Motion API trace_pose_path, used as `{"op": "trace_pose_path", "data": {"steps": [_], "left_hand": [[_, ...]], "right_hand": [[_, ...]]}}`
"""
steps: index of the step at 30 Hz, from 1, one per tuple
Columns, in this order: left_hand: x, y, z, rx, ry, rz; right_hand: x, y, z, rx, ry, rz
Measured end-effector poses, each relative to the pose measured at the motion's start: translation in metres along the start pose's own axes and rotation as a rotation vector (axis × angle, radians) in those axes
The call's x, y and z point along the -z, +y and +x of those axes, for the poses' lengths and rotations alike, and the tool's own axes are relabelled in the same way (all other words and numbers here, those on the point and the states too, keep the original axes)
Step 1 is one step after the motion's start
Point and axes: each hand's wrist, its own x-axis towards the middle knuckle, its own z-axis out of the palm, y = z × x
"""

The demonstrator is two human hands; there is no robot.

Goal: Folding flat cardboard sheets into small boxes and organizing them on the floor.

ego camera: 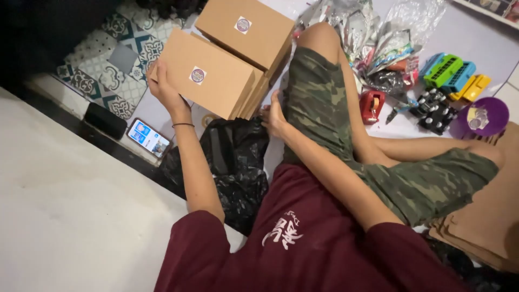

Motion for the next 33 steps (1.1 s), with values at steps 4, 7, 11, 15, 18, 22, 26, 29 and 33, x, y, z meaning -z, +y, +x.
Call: {"op": "trace_pose_path", "data": {"steps": [4, 7, 11, 15, 18, 22, 26, 29, 33], "left_hand": [[-0.009, 0.015, -0.009, 0.029, -0.012, -0.017], [-0.003, 0.018, -0.012, 0.039, -0.019, 0.014], [0.001, 0.009, -0.007, 0.036, -0.028, -0.008], [0.001, 0.008, -0.005, 0.03, -0.031, -0.003], [0.005, 0.0, -0.001, 0.036, -0.023, -0.008], [0.0, 0.005, -0.005, 0.046, -0.024, -0.023], [0.001, 0.003, -0.005, 0.016, -0.02, 0.008], [0.001, 0.004, -0.007, -0.002, -0.025, 0.017], [-0.008, 0.02, -0.02, -0.004, -0.029, 0.021]], "right_hand": [[0.015, 0.022, 0.031, 0.071, 0.044, -0.056], [0.015, 0.029, 0.016, 0.29, 0.105, -0.035], [0.003, 0.006, -0.034, 0.301, -0.063, 0.017], [0.006, -0.009, -0.061, 0.267, -0.004, 0.002], [0.003, -0.01, -0.085, 0.466, -0.072, -0.01], [-0.006, -0.021, -0.105, 0.536, -0.16, -0.057], [-0.007, -0.028, -0.121, 0.661, -0.147, -0.099], [-0.018, -0.032, -0.133, 0.721, -0.169, -0.075], [-0.018, -0.03, -0.128, 0.731, -0.171, -0.05]]}}
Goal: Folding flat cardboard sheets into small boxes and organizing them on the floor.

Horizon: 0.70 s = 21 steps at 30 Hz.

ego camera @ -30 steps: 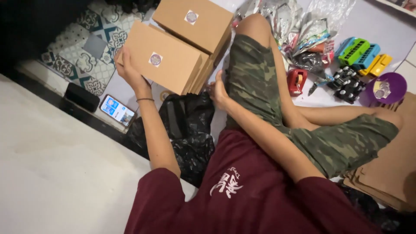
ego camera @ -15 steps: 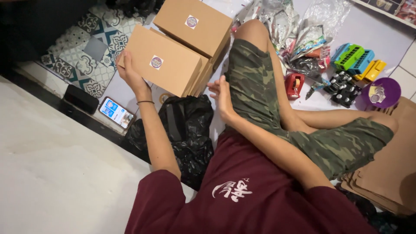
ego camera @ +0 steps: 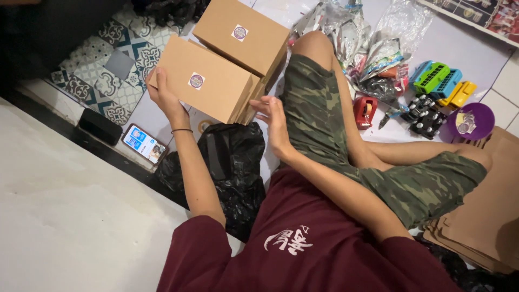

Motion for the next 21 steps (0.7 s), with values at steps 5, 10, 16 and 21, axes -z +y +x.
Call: {"op": "trace_pose_path", "data": {"steps": [5, 10, 16, 21], "left_hand": [[0.002, -0.005, 0.003, -0.019, -0.016, 0.026], [0.002, -0.003, 0.002, -0.028, -0.027, 0.063], [-0.002, 0.007, -0.008, -0.028, -0.019, 0.09], [-0.002, 0.004, -0.005, -0.04, 0.005, 0.099]], "right_hand": [[-0.025, -0.044, -0.016, 0.153, -0.04, -0.069], [-0.014, -0.035, 0.012, 0.179, 0.055, 0.009], [0.027, -0.013, 0.058, 0.262, 0.085, -0.18], [0.038, 0.008, 0.084, -0.086, 0.09, 0.1]]}}
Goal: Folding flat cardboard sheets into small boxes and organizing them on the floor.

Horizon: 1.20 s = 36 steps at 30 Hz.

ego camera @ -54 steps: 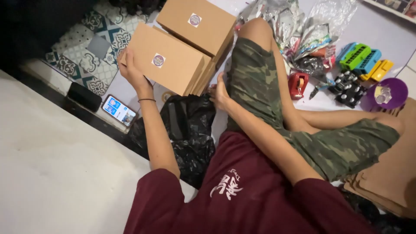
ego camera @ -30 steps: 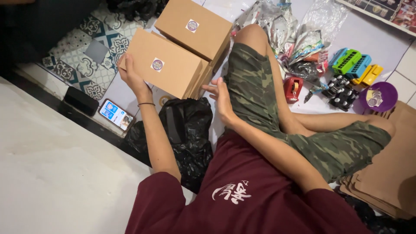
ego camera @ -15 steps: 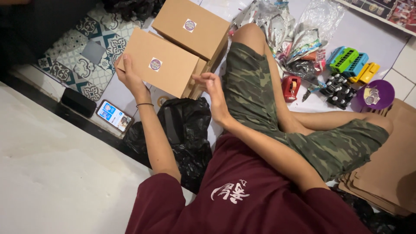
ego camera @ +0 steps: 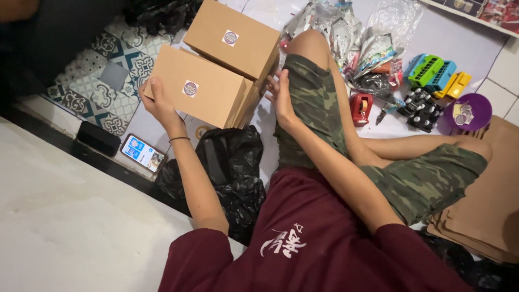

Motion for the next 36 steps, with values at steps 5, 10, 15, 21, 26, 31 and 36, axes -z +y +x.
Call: {"op": "trace_pose_path", "data": {"steps": [5, 10, 15, 21, 26, 31, 36], "left_hand": [[0.003, -0.004, 0.003, -0.013, 0.007, 0.022], [0.006, -0.019, 0.013, -0.014, 0.008, 0.027], [0.032, -0.09, 0.057, -0.128, 0.009, 0.102], [0.016, 0.009, 0.011, -0.817, 0.075, 0.643], [-0.046, 0.113, -0.056, -1.087, -0.158, 0.675], [-0.102, 0.118, -0.137, -1.165, -0.357, 0.622], [-0.162, 0.065, -0.244, -1.079, -0.767, 0.432]], "right_hand": [[0.009, 0.019, 0.018, -0.074, 0.002, -0.02], [-0.014, -0.005, 0.0, -0.121, 0.031, -0.096], [-0.02, -0.006, 0.003, -0.223, 0.006, -0.133], [0.004, 0.004, 0.004, -0.257, -0.179, -0.287], [0.047, -0.053, -0.054, -0.349, -0.289, -0.075], [0.155, -0.119, -0.115, 0.024, -0.248, -0.254], [0.352, -0.141, -0.215, 0.415, 0.967, -0.805]]}}
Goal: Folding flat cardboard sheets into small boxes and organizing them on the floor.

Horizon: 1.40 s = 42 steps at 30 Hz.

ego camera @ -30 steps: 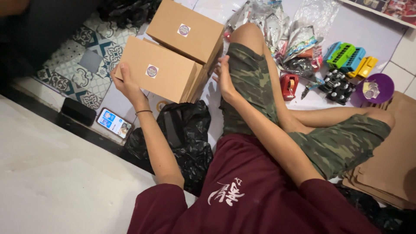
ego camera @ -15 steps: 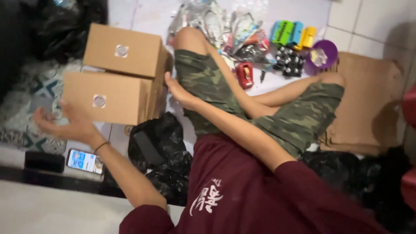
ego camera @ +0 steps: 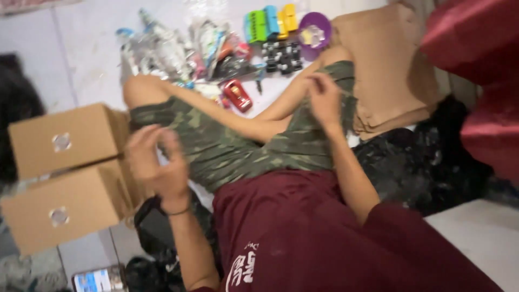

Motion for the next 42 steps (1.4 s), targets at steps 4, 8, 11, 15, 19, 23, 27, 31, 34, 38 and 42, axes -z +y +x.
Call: {"op": "trace_pose_path", "data": {"steps": [4, 8, 11, 15, 19, 23, 27, 31, 34, 38, 42], "left_hand": [[-0.081, 0.092, -0.01, -0.073, -0.432, -0.49], [-0.179, 0.179, -0.061, -0.688, -0.875, -0.598], [-0.226, 0.251, -0.104, -0.919, -0.924, -0.541], [-0.268, 0.331, -0.155, -0.981, -1.057, -0.489], [-0.275, 0.342, -0.159, -0.957, -1.02, -0.337], [-0.334, 0.326, -0.262, -1.089, -1.009, -0.193], [-0.336, 0.326, -0.262, -1.094, -0.984, -0.195], [-0.348, 0.32, -0.286, -1.048, -0.96, -0.244], [-0.347, 0.319, -0.28, -1.042, -0.966, -0.282], [-0.35, 0.319, -0.275, -1.017, -0.964, -0.318], [-0.316, 0.323, -0.224, -0.951, -0.774, -0.455]], "right_hand": [[0.096, 0.238, 0.009, -0.129, 0.418, -0.345], [0.155, 0.304, -0.018, -0.495, 0.378, -0.712], [0.153, 0.353, -0.015, -0.642, 0.406, -0.685], [0.155, 0.363, -0.014, -0.692, 0.561, -0.596], [0.17, 0.363, -0.002, -0.772, 0.631, -0.428], [0.179, 0.343, -0.003, -0.792, 0.658, -0.332], [0.167, 0.403, 0.003, -0.722, 0.79, -0.064], [0.169, 0.356, 0.007, -0.642, 0.874, 0.675], [0.192, 0.284, 0.01, -0.632, 0.9, 0.853], [0.212, 0.307, 0.008, -0.569, 0.791, 0.741], [0.205, 0.3, 0.004, -0.606, 0.634, 0.868]]}}
